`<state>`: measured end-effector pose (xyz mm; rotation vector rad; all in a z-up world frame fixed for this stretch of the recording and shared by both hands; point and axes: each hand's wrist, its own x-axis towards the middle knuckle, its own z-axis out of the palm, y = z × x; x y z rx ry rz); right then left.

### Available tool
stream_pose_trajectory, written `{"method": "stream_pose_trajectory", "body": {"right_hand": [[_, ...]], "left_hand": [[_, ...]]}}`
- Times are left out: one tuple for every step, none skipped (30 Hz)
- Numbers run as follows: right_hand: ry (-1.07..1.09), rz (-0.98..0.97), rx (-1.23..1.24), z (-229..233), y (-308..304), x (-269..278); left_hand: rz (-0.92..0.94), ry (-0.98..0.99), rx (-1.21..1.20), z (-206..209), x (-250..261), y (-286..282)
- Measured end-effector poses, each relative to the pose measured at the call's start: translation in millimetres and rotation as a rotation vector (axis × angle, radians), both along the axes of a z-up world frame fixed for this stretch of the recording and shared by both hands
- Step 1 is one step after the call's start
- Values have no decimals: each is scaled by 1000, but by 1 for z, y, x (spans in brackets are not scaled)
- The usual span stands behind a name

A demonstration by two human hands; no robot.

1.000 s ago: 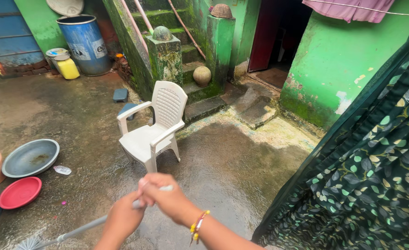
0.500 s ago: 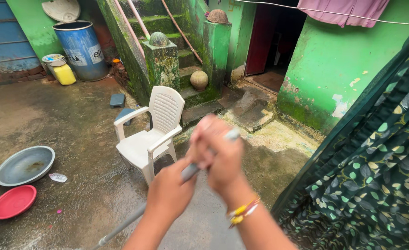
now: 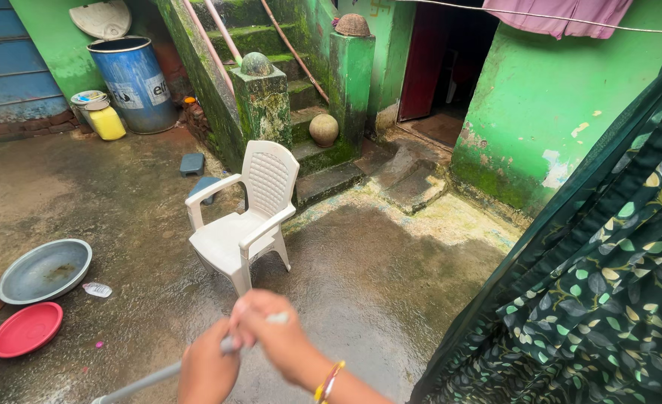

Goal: The person holds a long pole with a brush attached and scrubs a wet concrete floor in an outdoor area. The person moves around plastic buckets, bowls, and a white chair while scrubbing the ground.

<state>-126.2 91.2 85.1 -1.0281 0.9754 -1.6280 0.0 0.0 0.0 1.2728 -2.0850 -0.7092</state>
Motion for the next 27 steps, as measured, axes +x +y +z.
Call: {"method": "stream_pose_trajectory", "body": {"right_hand": [[-9, -53, 3, 18, 2, -9], [-46, -100, -31, 38, 5, -18], [-79, -147, -67, 60, 9, -30], [-57, -222, -84, 82, 14, -42], [-37, -298, -101, 104, 21, -53], [-52, -319, -156, 123, 30, -64], [-69, -339, -208, 140, 39, -73], [-61, -314, -318, 156, 45, -83], [-52, -289, -429, 168, 50, -90], [-81, -250, -467, 175, 56, -96], [-108, -212, -510, 180, 61, -102], [-135, -174, -552, 182, 63, -107], [-116, -198, -525, 178, 61, -107], [-98, -222, -498, 169, 56, -106], [-78, -248, -470, 158, 52, -104], [-103, -258, -383, 141, 46, -97], [-132, -265, -291, 122, 40, -87], [-118, -278, -253, 105, 34, -82], [-104, -289, -214, 87, 27, -77], [-89, -266, -153, 70, 18, -70], [-76, -244, -89, 52, 10, -63], [-18, -182, -39, 35, 5, -58], [45, -122, 2, 21, -3, -55], [-1, -41, 21, 6, -11, -44], [-50, 40, 42, -8, -15, -32], [-6, 68, 50, -18, -16, -25], [37, 96, 57, -25, -17, -19]], "left_hand": [[4, 15, 25, 23, -10, 8], [7, 30, 50, 49, -22, 17], [5, -13, 55, 75, -35, 26], [2, -56, 59, 102, -50, 35], [-40, -45, 6, 127, -65, 44], [-81, -34, -48, 149, -79, 53], [-134, 26, -68, 168, -90, 63], [-187, 86, -88, 184, -99, 74], [-208, 101, -102, 195, -108, 84], [-229, 115, -116, 204, -116, 93], [-251, 132, -135, 209, -120, 97], [-260, 135, -131, 211, -121, 97], [-268, 136, -127, 207, -121, 96], [-277, 136, -122, 200, -122, 94], [-250, 110, -98, 188, -121, 90], [-223, 83, -73, 174, -115, 82], [-193, 54, -45, 155, -107, 75], [-175, 60, -73, 135, -100, 67], [-155, 66, -101, 113, -93, 58], [-127, 34, -63, 91, -85, 46], [-99, 1, -23, 68, -74, 33], [-71, -33, 18, 44, -62, 21], [-80, 17, 0, 21, -49, 6], [-90, 67, -19, -2, -36, -6], [-74, 36, -33, -23, -24, -17], [-57, 5, -48, -40, -16, -26], [-40, -26, -64, -50, -12, -33]]}}
